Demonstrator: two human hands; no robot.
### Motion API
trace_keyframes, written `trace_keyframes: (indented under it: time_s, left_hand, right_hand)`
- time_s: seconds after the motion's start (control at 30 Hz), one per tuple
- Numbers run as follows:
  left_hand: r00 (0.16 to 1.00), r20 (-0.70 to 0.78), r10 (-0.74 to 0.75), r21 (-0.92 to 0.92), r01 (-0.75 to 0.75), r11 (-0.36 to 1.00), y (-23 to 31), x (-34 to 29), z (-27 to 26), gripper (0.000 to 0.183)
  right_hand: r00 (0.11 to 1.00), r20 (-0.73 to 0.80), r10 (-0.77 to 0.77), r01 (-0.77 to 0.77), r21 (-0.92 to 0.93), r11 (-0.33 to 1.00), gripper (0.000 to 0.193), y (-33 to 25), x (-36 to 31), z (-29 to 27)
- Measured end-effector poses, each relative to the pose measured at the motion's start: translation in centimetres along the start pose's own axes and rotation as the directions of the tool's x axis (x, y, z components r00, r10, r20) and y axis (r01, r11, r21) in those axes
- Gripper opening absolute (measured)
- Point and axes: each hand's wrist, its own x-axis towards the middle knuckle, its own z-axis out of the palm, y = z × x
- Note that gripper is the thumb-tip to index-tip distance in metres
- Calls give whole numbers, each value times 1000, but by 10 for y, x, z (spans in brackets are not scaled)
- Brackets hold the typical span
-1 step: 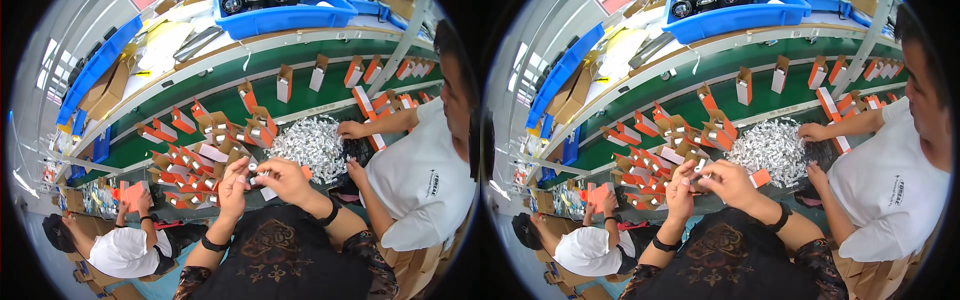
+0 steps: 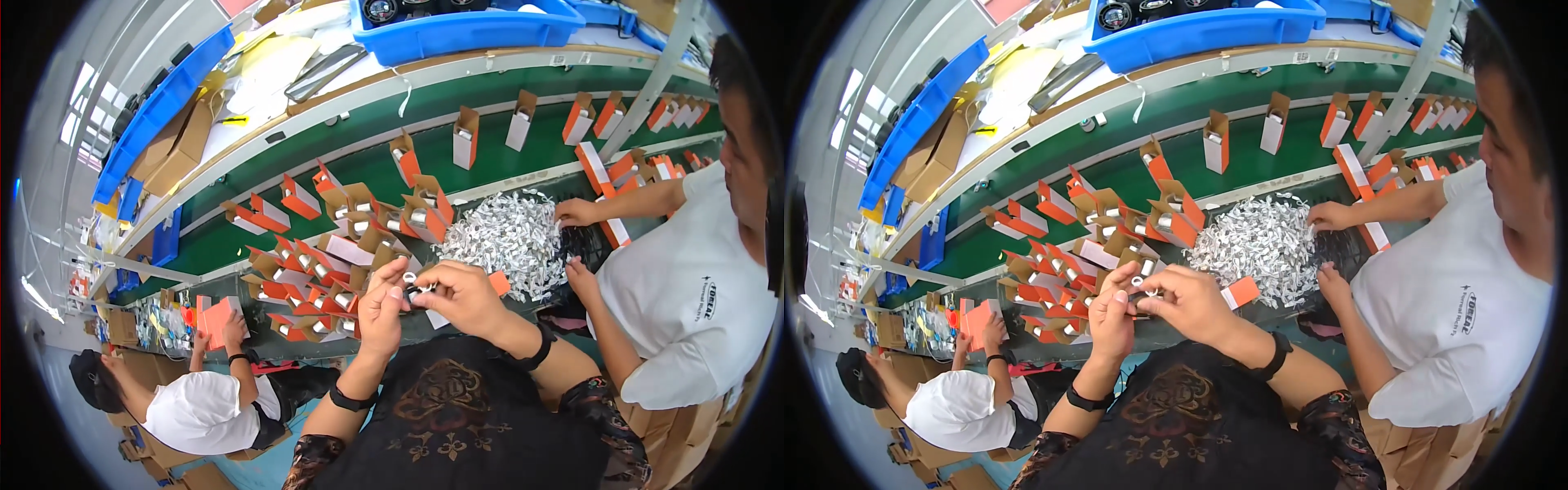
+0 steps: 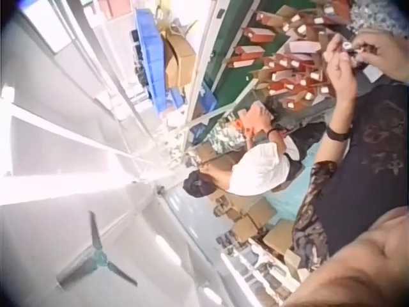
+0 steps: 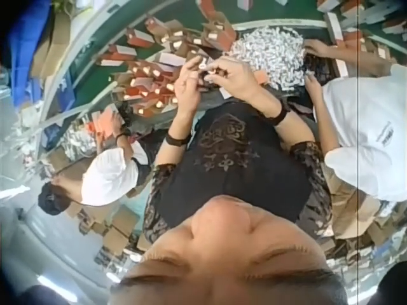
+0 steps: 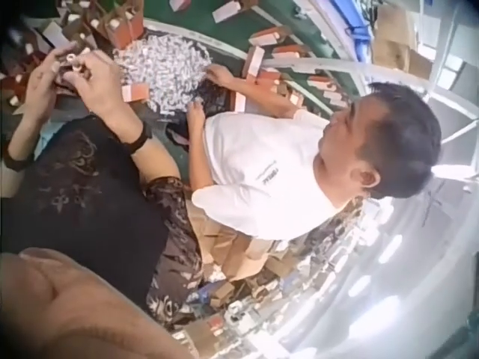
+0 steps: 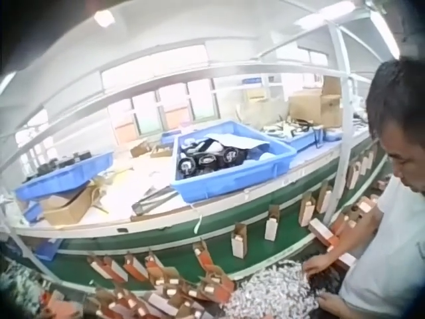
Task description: The person packs items by placing small white objects into orange and white boxes, then threads black lanyards through white plastic pieces and places them into the boxes.
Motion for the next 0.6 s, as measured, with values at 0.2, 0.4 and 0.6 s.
trace_keyframes:
  time_s: [0.2,0.4,0.6]
  left_hand:
    - [999,52,-11,-26,12,1000,-4,-5,-2,31]
    - [993,113,-37,-75,46,996,-26,-13,-13,18]
    - [970,207,-125,-376,197,905,-3,-10,-2,40]
  right_hand:
    - [904,-81,-420,351,-420,837,14,5,3,18]
    - [996,-61,67,-56,155,986,10,8,3,25]
    - [973,-18,230,-181,559,809,7,9,16,30]
